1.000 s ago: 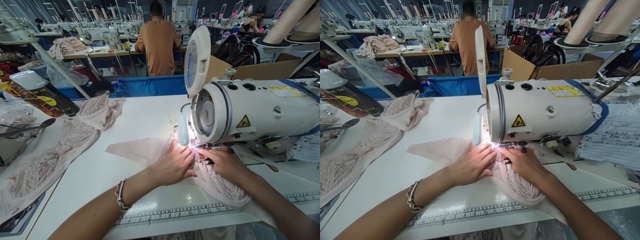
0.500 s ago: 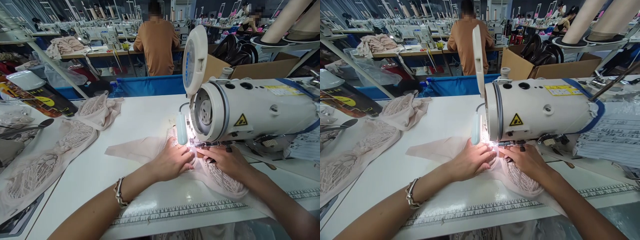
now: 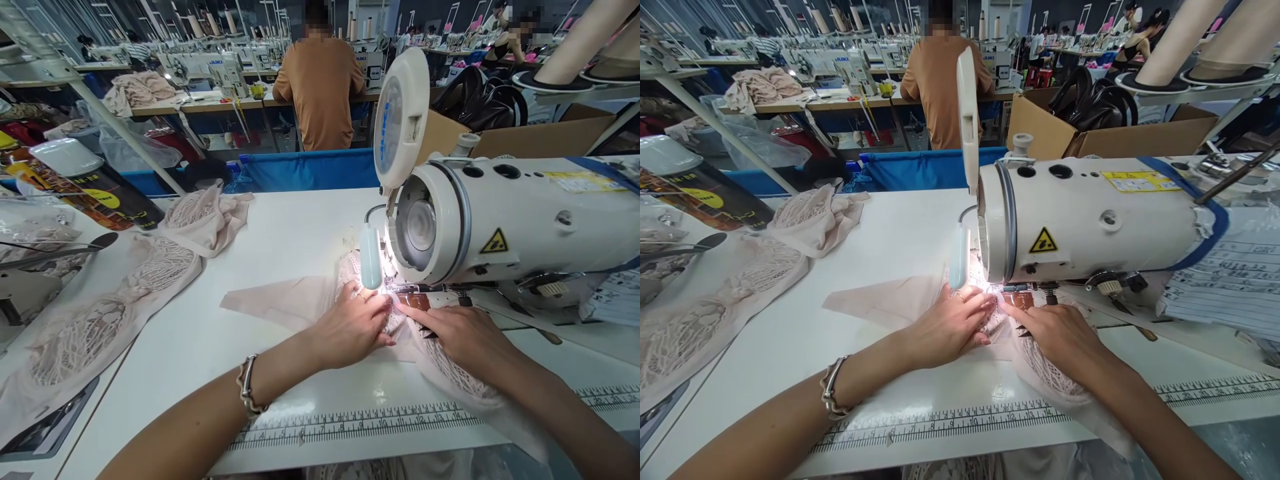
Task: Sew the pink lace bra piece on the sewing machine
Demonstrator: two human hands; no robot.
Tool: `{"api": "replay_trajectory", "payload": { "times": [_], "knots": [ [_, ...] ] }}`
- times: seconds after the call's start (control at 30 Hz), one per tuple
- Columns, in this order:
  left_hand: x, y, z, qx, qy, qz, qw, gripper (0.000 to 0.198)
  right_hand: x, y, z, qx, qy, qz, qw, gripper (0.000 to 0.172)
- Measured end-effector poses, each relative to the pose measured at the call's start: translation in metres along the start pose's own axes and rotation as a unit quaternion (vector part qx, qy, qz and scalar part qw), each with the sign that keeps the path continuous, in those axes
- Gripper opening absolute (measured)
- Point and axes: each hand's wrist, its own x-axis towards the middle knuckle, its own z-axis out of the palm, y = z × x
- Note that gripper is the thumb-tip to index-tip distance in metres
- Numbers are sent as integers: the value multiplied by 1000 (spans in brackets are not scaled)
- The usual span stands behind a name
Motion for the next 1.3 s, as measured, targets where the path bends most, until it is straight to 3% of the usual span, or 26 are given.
{"api": "replay_trajectory", "payload": {
  "times": [0.3, 0.43, 0.53, 0.7, 1.07, 1.3],
  "knots": [
    [1, -4, -4, -16, -18, -25, 999, 48, 10, 11, 23, 31, 1, 45, 999, 82],
    [1, -3, 0, -13, -12, -29, 999, 45, 4, 11, 20, 2, 47, 28, 998, 62],
    [0, -2, 3, -1, 12, -2, 1000, 48, -3, 10, 13, 1, 89, -32, 996, 51],
    [0, -2, -3, 9, 15, 17, 1000, 45, -7, 11, 10, 1, 138, -115, 984, 64],
    [0, -6, -3, -16, -11, -21, 1000, 51, 5, 19, 29, -20, 159, -79, 984, 67],
    [1, -14, -4, -12, -33, -51, 998, 51, 10, 21, 37, -12, 108, -28, 994, 72]
  ]
}}
